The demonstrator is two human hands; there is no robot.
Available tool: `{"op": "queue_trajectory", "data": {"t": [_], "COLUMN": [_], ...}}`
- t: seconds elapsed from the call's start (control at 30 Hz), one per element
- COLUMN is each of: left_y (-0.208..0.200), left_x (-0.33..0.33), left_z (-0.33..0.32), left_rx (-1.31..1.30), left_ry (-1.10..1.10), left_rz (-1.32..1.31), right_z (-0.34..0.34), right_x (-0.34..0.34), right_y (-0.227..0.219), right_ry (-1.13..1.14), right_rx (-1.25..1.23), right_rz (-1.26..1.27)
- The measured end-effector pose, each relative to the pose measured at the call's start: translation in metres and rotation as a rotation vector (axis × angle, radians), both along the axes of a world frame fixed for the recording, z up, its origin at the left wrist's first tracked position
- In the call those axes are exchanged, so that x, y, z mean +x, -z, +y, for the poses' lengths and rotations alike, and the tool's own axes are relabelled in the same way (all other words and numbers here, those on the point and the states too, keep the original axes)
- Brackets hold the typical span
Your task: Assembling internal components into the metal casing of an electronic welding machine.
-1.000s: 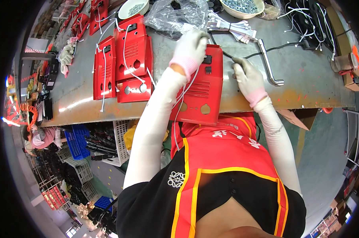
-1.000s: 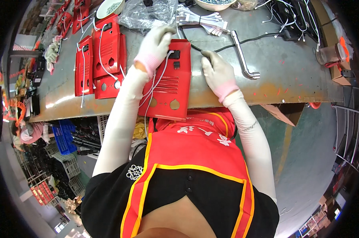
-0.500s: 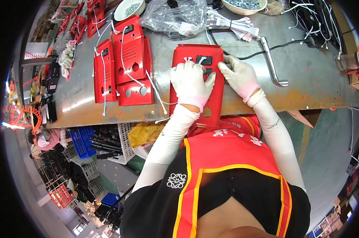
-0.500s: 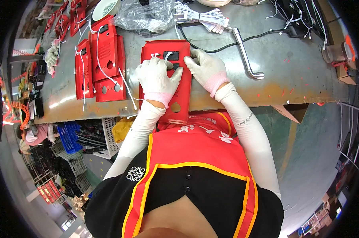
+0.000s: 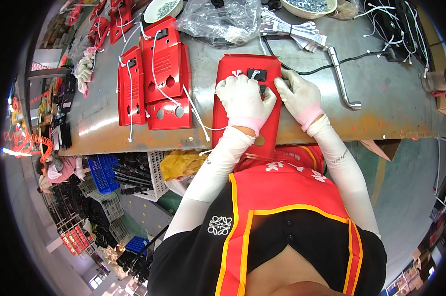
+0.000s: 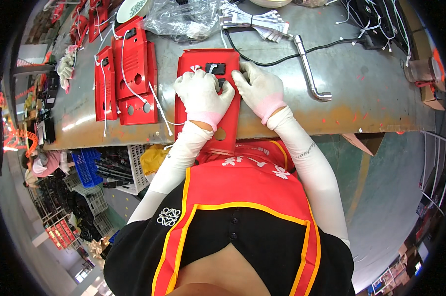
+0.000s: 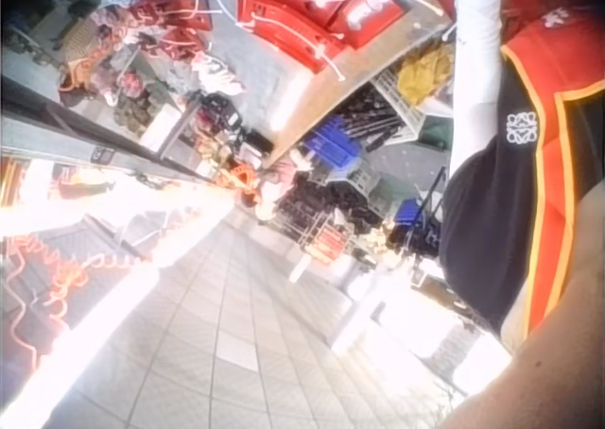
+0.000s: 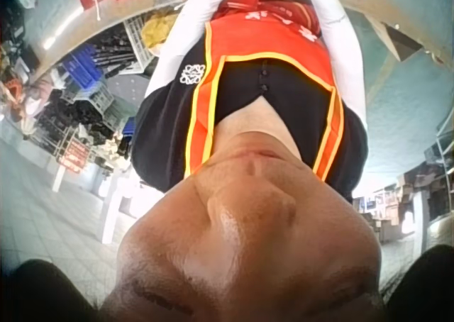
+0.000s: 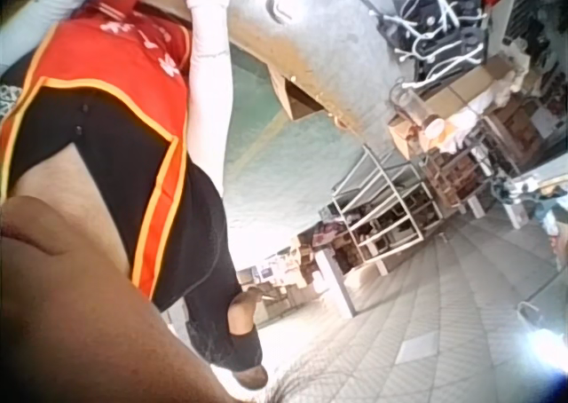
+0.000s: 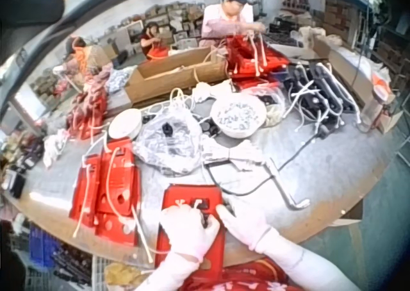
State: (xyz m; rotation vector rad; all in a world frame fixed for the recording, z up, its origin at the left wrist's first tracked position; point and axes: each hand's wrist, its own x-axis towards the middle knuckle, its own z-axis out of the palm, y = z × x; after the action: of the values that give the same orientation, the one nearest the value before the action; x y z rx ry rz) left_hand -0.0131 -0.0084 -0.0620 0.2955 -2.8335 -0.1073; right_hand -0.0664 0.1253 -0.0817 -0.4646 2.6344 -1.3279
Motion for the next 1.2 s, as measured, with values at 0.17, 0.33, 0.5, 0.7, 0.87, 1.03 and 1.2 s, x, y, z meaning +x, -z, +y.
{"op": "queue_trajectory", "data": {"t": [0.17,0.33,0.5,0.7,0.87,1.03,1.2], "left_y": [0.000,0.004,0.001,-0.002,-0.016,-0.010,-0.024], "left_x": [-0.001,-0.001,0.003,0.033,0.072,0.067,0.022], "left_z": [0.000,-0.001,0.000,-0.041,-0.070,-0.070,-0.034], "left_rx": [0.014,-0.002,0.016,0.432,0.326,0.379,0.124], "left_ry": [0.002,0.026,0.042,0.348,0.119,0.195,0.303], "left_rz": [0.020,0.098,0.081,0.173,0.331,0.318,0.166], "right_z": [-0.001,-0.001,0.002,0.027,0.102,0.127,0.110], "right_x": [0.000,0.002,0.004,0.011,0.010,0.009,0.004], "right_y": [0.001,0.000,0.004,-0.001,-0.007,0.003,-0.014], "right_ry": [-0.009,-0.001,-0.002,0.024,0.229,0.263,0.251], "right_rx": [0.017,0.010,-0.001,-0.073,0.469,0.533,0.607], "right_rz": [0.041,0.057,0.101,0.302,0.766,0.608,0.352]}}
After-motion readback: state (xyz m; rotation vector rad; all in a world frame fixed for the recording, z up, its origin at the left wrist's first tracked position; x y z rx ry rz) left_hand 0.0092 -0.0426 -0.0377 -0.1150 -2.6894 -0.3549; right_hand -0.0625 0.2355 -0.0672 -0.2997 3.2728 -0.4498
